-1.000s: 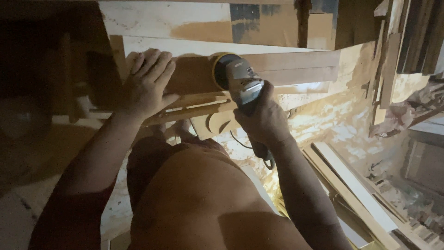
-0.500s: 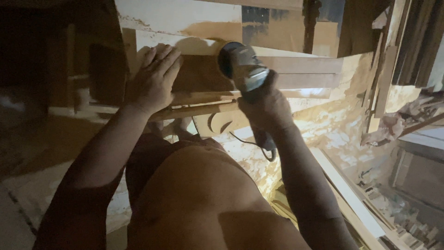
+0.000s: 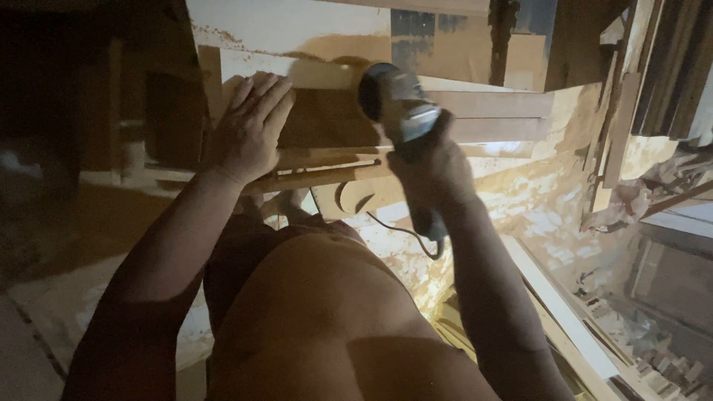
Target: The person uses an orbital sander to smooth the surface of a wooden plank resting on a workbench. They hold the plank steady with one hand while moving the sander back and forth along its length.
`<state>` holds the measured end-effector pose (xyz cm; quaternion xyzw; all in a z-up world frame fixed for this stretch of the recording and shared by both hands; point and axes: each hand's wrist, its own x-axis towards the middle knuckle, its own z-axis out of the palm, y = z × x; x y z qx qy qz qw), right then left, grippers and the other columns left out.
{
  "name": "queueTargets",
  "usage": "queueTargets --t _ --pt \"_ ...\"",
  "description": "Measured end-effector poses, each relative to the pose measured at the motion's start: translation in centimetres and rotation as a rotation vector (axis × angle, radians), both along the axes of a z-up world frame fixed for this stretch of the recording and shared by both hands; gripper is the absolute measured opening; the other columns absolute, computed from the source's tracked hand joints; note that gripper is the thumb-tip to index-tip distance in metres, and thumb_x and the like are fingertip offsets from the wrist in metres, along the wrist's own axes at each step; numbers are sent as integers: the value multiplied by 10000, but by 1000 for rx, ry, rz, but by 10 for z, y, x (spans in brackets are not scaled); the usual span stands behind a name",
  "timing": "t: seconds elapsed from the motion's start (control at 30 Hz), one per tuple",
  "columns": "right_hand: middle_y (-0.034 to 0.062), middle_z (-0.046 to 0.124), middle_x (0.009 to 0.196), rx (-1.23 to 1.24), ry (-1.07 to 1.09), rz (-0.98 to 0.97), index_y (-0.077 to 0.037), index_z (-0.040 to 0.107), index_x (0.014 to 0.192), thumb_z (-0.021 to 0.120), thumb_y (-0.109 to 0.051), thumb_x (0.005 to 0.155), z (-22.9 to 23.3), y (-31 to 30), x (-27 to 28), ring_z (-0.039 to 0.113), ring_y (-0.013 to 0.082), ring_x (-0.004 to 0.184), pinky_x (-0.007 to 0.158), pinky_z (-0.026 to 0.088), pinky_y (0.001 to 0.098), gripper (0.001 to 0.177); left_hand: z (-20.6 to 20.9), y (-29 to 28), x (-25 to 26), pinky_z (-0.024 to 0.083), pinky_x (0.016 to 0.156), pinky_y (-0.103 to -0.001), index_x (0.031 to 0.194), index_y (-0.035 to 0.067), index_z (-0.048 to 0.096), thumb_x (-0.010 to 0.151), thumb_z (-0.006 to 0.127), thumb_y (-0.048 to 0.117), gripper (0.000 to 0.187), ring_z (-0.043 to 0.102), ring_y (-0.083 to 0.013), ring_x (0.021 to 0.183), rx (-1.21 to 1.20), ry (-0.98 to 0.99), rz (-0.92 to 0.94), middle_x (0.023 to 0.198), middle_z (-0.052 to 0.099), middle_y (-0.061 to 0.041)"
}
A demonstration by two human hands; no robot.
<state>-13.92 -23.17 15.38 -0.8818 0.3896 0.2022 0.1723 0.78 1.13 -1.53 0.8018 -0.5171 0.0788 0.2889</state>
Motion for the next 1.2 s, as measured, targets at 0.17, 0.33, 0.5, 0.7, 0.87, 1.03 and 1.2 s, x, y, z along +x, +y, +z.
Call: queueTargets --t 0.17,0.33,0.5,0.7,0.87,1.03,1.2 --pt "387 704 1011 6 -22 2 -81 263 1258 770 -356 837 3 10 -11 643 679 910 689 486 718 714 -4 1 0 355 1254 -532 1528 -72 495 599 951 127 1054 569 -418 1433 41 45 -1 1503 627 -277" --pt "358 723 953 64 -48 120 -52 281 1303 741 -368 835 -8 46 -18 676 645 865 665 507 706 728 25 -1 3 427 1091 -585 1393 -115 487 980 521 -108 414 520 -483 1042 -59 124 -5 1215 607 -299" --pt "342 685 936 92 -117 167 -71 247 1352 800 -331 849 -4 51 -35 707 648 823 726 590 759 791 17 -1 9 403 1155 -531 1447 41 533 709 977 139 866 698 -403 1154 152 153 13 1229 665 -196" --pt "341 714 987 48 -41 -88 -75 234 1369 814 -341 852 2 2 -55 707 625 963 868 556 736 821 -2 1 0 330 1217 -537 1522 -65 502 757 949 594 1104 685 -466 1261 -13 36 17 1371 670 -320" --pt "319 705 960 20 -95 -106 -76 269 1327 819 -381 852 -3 -6 -65 721 611 908 780 576 713 788 18 0 3 370 1177 -553 1458 -86 539 739 968 558 1056 681 -474 1236 -12 53 -29 1306 677 -320" --pt "301 726 935 -40 -31 57 -55 239 1374 823 -301 859 -5 44 -45 740 586 878 788 603 706 816 3 5 5 373 1180 -548 1533 -67 516 635 1049 309 1110 705 -443 1252 29 34 -8 1346 710 -302" --pt "288 681 958 112 -145 118 -53 293 1383 814 -337 808 5 53 -38 728 612 830 779 610 731 826 17 6 9 397 1179 -510 1512 -41 546 729 1009 204 942 707 -416 1215 122 -5 -25 1264 723 -262"
